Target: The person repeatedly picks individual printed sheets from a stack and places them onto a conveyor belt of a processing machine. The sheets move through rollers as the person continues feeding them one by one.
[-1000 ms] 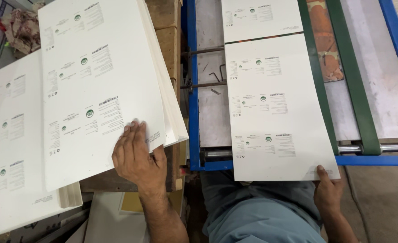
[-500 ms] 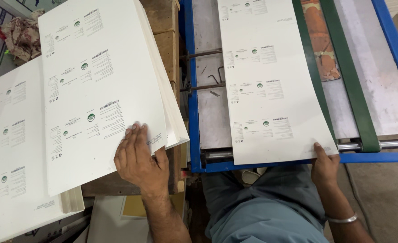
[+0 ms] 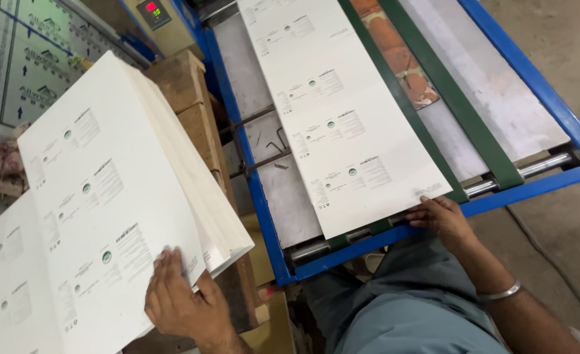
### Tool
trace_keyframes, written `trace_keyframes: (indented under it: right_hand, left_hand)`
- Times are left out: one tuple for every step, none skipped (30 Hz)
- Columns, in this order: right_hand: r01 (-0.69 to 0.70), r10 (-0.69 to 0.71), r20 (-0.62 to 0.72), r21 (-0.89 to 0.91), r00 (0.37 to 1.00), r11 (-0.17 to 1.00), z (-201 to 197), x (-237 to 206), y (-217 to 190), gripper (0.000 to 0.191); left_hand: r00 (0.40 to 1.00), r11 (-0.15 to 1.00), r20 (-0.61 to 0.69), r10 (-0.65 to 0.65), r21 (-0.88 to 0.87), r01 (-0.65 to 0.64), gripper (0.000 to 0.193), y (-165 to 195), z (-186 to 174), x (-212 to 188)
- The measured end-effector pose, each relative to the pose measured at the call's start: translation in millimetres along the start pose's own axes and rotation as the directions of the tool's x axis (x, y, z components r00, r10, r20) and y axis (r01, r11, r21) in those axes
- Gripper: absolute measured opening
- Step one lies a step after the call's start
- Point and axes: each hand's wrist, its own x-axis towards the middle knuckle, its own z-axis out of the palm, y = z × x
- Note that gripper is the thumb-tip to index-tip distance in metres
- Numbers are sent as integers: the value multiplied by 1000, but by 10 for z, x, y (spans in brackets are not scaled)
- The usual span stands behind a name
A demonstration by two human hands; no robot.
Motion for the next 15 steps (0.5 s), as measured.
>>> trace_keyframes:
  right_hand:
    - [-3,3,3,-14,1000,1000,0,-9,6,30]
    - [-8,8,6,-29,1000,1000,3,-20,17,29]
    - [-14,14,11,-46,1000,999,2,-35,31,29]
    - [-9,9,10,-44,1000,999,0,-45,45,28]
    - [-2,2,9,-41,1000,999,2,-49,59,27]
    - [5,-5,8,-37,1000,999,1,-51,72,27]
    - [29,-29,11,-38,1000,999,1,-56,89,27]
    - [50,-49,13,-39,999,998,1,-53,100,27]
    - [70,-70,17,-41,997,997,2,-52,113,27]
    - [82,-81,22,-31,996,996,3,-52,123,27]
    - [93,-92,30,-24,995,995,-2,-54,127,27]
    - [104,-104,38,-18,994,994,-9,-53,126,27]
    - [94,-94,29,-21,995,995,-12,-55,129,26]
    - [85,-85,19,-22,996,996,-15,-57,131,26]
    - [77,-77,9,-25,997,997,-19,-58,131,25]
  left_hand:
    - [1000,1000,3,-3,1,3,40,-13,2,-10]
    - [1000,1000,8,-7,4,7,39,-26,5,-20]
    - [1000,1000,20,-20,6,20,37,-38,6,-33]
    - [999,999,30,-34,9,34,35,-49,11,-43]
    - [998,999,39,-47,12,47,33,-60,17,-52]
    - [998,999,35,-47,13,47,32,-68,24,-59]
    - [998,999,32,-47,14,47,30,-76,26,-68]
    - [998,999,32,-47,17,46,29,-79,31,-72]
    - [998,999,35,-48,17,47,29,-82,38,-73]
    - [998,999,37,-52,18,51,29,-82,45,-72]
    - [997,998,38,-60,22,59,29,-80,45,-73]
    - [998,998,35,-57,18,56,31,-75,47,-71]
    - [998,998,32,-53,15,53,33,-71,48,-67]
    - [998,999,29,-49,11,49,35,-66,50,-61]
    - [999,999,22,-43,6,43,37,-59,50,-57]
